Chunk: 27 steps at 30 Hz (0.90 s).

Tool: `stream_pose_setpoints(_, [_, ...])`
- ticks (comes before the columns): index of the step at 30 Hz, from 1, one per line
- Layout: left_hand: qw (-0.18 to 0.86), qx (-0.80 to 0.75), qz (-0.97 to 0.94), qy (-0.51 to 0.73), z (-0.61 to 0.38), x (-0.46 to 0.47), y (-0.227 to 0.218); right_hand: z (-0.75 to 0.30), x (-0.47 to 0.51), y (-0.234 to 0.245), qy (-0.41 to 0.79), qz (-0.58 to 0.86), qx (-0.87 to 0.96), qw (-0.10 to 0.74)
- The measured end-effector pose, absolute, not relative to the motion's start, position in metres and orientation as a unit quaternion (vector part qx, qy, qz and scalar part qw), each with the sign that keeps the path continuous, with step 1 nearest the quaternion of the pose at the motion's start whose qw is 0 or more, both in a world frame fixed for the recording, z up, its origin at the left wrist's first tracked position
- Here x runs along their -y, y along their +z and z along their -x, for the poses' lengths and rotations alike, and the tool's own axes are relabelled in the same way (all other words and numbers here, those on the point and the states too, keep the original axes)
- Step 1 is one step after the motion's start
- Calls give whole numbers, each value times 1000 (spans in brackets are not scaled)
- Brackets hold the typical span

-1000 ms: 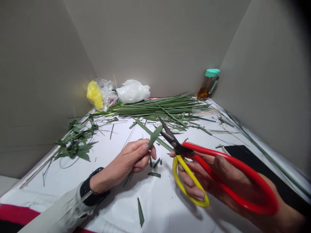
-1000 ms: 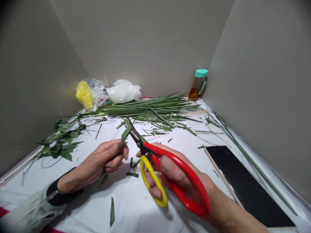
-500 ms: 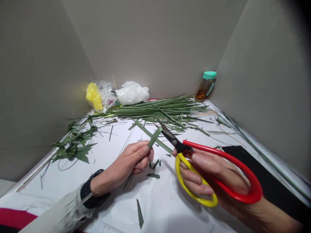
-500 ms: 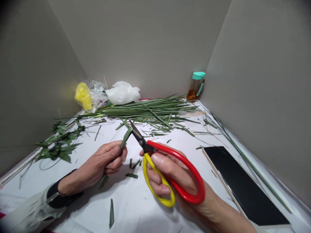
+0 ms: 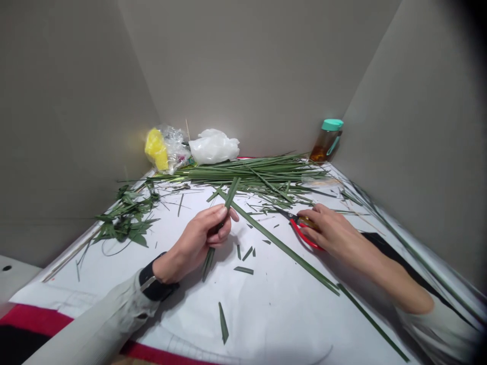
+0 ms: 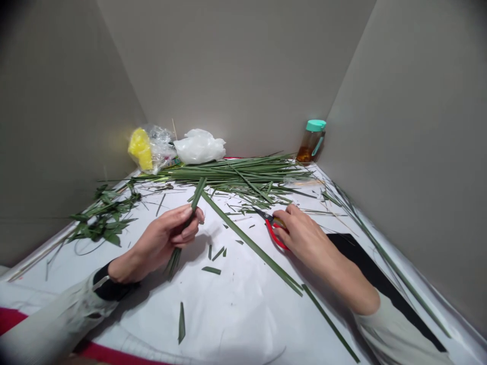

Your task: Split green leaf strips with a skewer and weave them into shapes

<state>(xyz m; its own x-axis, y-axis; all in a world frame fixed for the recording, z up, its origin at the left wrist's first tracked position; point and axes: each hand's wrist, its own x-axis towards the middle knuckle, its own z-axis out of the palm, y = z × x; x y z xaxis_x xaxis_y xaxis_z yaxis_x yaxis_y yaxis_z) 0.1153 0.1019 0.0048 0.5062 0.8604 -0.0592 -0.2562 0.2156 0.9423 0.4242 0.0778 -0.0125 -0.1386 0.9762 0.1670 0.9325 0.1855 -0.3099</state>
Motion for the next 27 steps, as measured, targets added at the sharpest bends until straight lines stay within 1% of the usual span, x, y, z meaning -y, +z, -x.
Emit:
stream_pose_setpoints(2, [713, -306, -474, 416, -114, -104, 7, -429, -82, -22, 51, 640, 758, 116])
stream_pose_setpoints(5, [698, -303, -465, 453, -114, -107, 7, -429, -84, -26, 13, 646, 757, 102])
stream_pose_setpoints(6, [693, -302, -463, 462, -114, -108, 7, -426, -83, -24, 5, 642, 758, 116])
stream_pose_setpoints(8, [689, -303, -456, 475, -115, -109, 6, -416, -81, -13, 26, 628, 758, 172])
stream_pose_setpoints(11, [690, -302, -447, 482, -117, -109, 5, -386, -78, 13, 130, 601, 745, 258])
stream_pose_setpoints(14, [696, -296, -448, 477, -120, -106, 3, -345, -84, 38, 212, 561, 737, 313])
stream_pose_setpoints(16, [703, -293, -443, 472, -121, -104, 2, -318, -93, 47, 261, 523, 735, 344])
stream_pose_setpoints(19, [714, -290, -435, 466, -122, -102, 0, -288, -109, 44, 284, 474, 738, 388])
stream_pose_setpoints(21, [714, -294, -428, 470, -122, -103, -1, -277, -117, 36, 296, 466, 726, 410])
stream_pose_setpoints(27, [693, -331, -403, 498, -117, -116, -7, -273, -135, 20, 385, 457, 668, 442])
